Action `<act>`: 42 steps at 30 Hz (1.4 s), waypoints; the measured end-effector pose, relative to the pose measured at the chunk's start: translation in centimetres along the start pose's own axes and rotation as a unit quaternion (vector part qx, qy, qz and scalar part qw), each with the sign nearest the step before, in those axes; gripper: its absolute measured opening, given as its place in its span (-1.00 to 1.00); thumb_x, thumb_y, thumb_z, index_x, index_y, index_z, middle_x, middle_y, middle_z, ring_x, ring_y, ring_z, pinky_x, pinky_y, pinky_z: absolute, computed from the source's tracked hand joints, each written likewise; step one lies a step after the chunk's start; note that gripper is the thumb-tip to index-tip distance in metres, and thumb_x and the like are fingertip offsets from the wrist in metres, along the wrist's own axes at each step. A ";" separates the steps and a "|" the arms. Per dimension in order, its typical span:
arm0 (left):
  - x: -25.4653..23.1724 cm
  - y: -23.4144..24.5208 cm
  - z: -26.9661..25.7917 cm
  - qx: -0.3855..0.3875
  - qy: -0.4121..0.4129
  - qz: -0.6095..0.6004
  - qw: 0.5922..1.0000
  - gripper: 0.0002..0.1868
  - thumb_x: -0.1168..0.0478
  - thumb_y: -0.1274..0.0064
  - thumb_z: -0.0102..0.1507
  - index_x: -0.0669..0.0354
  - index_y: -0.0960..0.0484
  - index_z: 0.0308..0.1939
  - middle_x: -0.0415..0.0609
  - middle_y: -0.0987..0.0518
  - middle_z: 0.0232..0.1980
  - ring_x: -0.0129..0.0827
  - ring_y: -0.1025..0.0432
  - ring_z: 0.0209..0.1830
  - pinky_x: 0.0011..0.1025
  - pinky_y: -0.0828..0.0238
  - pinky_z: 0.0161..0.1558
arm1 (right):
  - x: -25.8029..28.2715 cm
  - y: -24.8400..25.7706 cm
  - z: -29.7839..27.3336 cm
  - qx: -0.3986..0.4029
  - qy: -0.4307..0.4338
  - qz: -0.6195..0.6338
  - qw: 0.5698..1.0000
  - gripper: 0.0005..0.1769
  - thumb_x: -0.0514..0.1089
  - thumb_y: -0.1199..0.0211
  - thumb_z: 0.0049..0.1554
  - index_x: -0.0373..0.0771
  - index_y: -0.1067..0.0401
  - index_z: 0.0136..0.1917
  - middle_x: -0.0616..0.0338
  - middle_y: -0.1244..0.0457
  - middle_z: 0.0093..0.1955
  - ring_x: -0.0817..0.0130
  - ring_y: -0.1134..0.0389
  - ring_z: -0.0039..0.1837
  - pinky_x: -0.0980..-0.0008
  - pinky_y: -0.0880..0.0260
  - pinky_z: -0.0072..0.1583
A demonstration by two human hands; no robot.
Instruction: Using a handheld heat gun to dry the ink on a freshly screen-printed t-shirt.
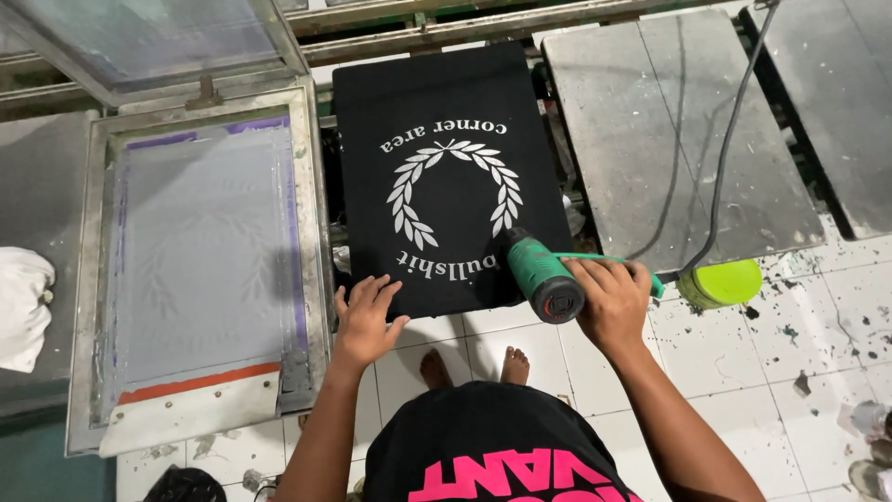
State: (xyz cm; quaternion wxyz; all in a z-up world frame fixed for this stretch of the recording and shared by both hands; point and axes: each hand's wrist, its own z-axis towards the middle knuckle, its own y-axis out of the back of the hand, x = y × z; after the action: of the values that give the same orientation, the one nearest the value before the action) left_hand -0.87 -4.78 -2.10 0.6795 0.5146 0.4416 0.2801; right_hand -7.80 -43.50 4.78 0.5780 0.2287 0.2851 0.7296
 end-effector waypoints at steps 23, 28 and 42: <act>-0.1 -0.6 -0.5 0.009 0.003 0.002 1.000 -0.40 -0.08 -0.24 0.22 -0.09 -0.50 0.31 -0.03 -0.47 0.29 -0.12 -0.27 0.41 0.41 0.09 0.38 | -0.9 2.7 -1.3 0.024 -0.008 -0.006 1.000 -0.79 -0.10 -0.25 0.26 -0.03 -0.59 0.15 0.33 -0.42 0.02 0.26 -0.42 0.07 0.18 -0.20 0.21; -0.7 -1.4 -0.3 -0.006 0.009 0.007 1.000 -0.39 -0.06 -0.27 0.19 -0.09 -0.51 0.29 -0.04 -0.48 0.29 -0.12 -0.28 0.40 0.41 0.09 0.37 | -1.5 3.5 -2.0 0.034 -0.005 0.008 0.999 -0.80 -0.09 -0.25 0.26 -0.01 -0.59 0.13 0.35 -0.42 0.01 0.27 -0.41 0.06 0.19 -0.21 0.19; -1.7 -4.1 -2.4 -0.177 0.074 0.023 0.981 -0.65 0.09 -0.18 0.08 -0.19 -0.25 -0.56 -0.37 -0.21 -0.51 -0.36 -0.29 -0.42 -0.27 -0.19 -0.14 | -6.0 5.8 -2.8 0.053 0.039 0.014 0.998 -0.80 -0.10 -0.21 0.29 -0.01 -0.60 0.13 0.35 -0.42 -0.01 0.26 -0.42 0.05 0.17 -0.24 0.20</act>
State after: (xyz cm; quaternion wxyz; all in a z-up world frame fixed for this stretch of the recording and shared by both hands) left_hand -4.10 -6.37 -5.68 0.7186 0.3745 0.4223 0.4064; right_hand -12.48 -50.71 6.65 0.5432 0.2349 0.3426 0.7297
